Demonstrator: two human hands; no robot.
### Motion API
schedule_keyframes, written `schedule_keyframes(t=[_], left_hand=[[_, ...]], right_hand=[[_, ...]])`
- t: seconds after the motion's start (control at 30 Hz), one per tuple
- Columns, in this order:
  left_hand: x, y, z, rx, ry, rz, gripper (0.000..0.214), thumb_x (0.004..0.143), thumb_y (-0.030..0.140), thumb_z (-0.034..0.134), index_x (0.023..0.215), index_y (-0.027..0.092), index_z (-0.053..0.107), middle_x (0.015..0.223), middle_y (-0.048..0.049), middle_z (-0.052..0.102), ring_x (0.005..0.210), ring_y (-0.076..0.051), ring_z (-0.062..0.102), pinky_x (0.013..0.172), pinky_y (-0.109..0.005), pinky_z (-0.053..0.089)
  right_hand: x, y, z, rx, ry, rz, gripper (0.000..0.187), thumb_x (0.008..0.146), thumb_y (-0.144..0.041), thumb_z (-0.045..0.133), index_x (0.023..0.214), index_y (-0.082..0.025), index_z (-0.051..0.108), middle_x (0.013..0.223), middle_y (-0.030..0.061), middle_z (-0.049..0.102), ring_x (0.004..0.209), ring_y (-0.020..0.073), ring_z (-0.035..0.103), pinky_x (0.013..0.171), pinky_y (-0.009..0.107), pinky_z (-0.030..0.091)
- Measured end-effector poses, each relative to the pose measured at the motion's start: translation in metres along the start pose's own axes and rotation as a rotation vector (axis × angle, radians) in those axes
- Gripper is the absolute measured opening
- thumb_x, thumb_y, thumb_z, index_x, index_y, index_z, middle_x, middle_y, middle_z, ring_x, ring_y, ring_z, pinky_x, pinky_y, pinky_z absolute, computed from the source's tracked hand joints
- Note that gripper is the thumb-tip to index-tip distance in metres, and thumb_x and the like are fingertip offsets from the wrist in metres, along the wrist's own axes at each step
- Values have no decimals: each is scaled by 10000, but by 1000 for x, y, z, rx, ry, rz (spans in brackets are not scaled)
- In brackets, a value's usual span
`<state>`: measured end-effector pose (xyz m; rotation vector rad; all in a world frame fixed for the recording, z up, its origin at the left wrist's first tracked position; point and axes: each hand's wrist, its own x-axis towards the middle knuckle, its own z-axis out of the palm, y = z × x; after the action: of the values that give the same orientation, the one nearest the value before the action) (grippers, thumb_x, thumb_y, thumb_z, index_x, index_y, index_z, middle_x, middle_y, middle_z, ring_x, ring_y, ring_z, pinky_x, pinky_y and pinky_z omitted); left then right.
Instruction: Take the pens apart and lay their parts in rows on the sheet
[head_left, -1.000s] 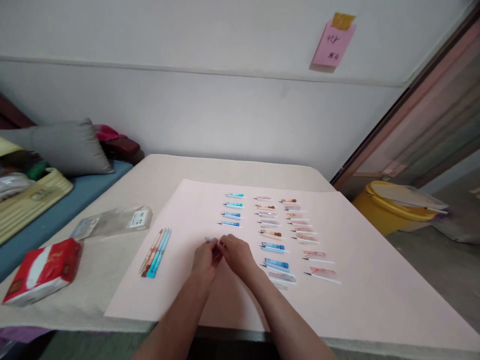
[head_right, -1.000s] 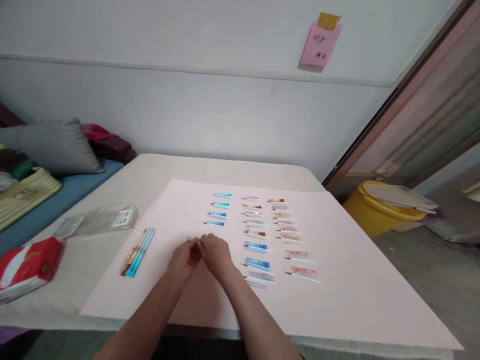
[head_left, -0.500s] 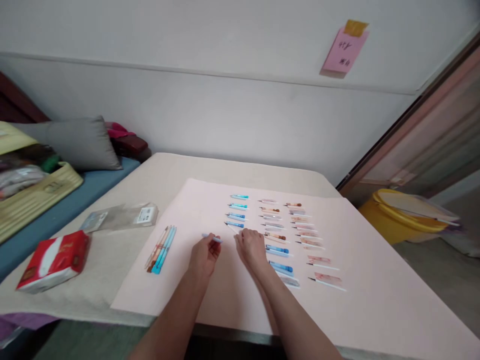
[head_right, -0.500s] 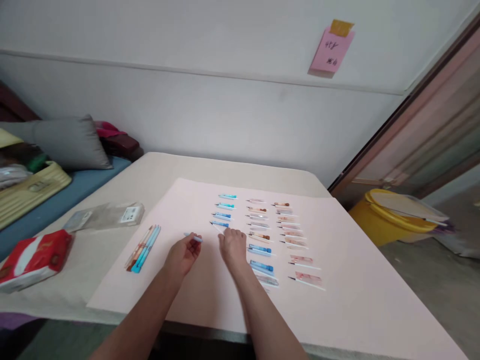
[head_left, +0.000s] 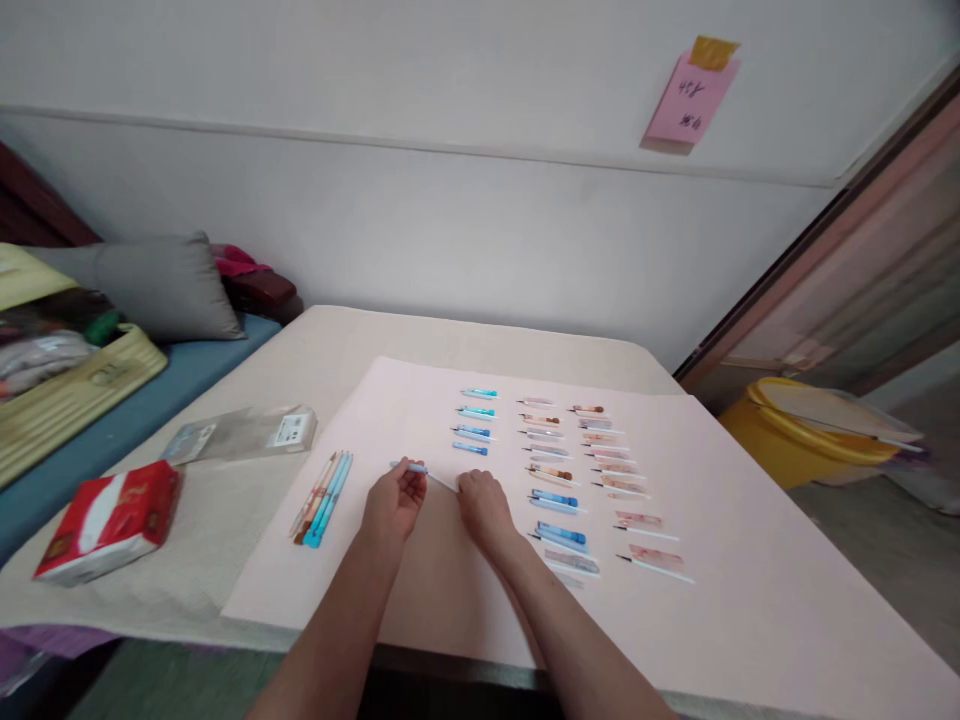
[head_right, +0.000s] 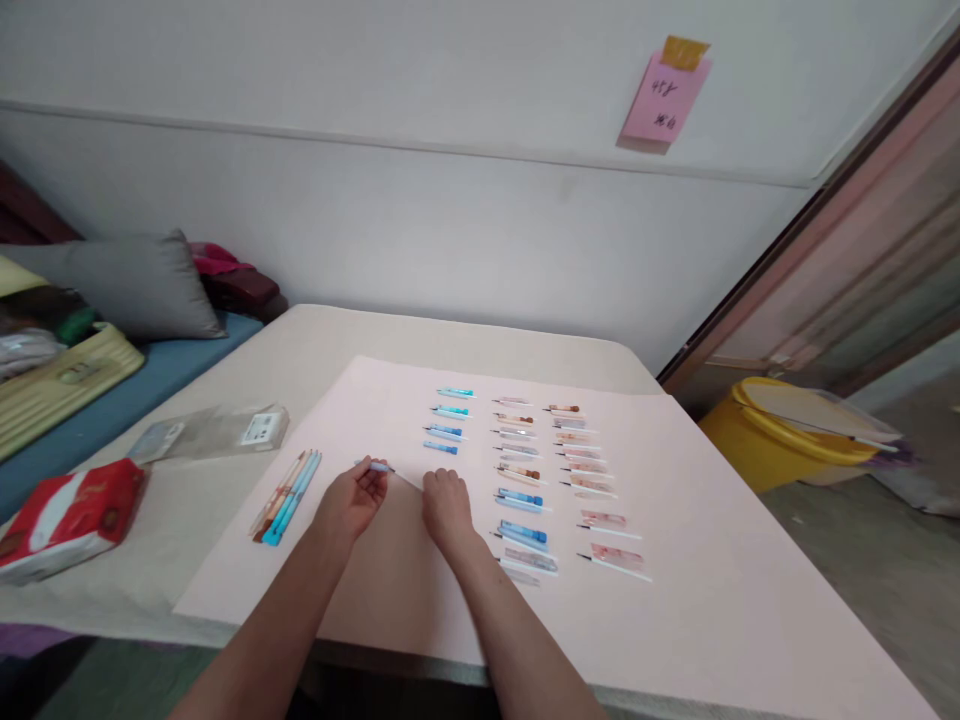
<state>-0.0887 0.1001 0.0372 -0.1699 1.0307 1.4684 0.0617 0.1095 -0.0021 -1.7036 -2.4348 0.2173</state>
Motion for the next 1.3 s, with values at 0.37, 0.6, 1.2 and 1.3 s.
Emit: schedule_keyframes(t=[0.37,0.6,1.2,1.3], left_hand=[[5,16,-5,-184,-79,-135,44,789,86,573,807,95,534,684,-55,619,553,-95,614,446,-160,504],[4,15,-6,-171,-103,-121,15,805,88,551,802,98,540,673,-44,615,545,-89,610,437,-152,499],[3,7,-3,-42,-110,-12,70,771,124,607,753,110,541,670,-49,622,525,-85,593,456,-159,494],[4,7,-3,-31,-92,14,78,768,128,613,750,111,539,670,-55,625,516,-84,590,454,-160,490]], right_hand=[[-17,-15,-80,596,342,-160,167,880,-183,378,852,-201,541,845,26,592,774,133,533,678,225,388],[-29,-30,-97,510,490,-262,196,901,-206,369,825,-187,549,747,38,543,741,153,489,676,257,387],[-25,-35,-79,387,443,-268,212,886,-146,363,779,-186,542,723,42,513,720,162,459,649,262,361],[-25,-34,-77,392,427,-265,204,884,-138,368,791,-186,543,737,44,519,725,162,462,649,260,358]])
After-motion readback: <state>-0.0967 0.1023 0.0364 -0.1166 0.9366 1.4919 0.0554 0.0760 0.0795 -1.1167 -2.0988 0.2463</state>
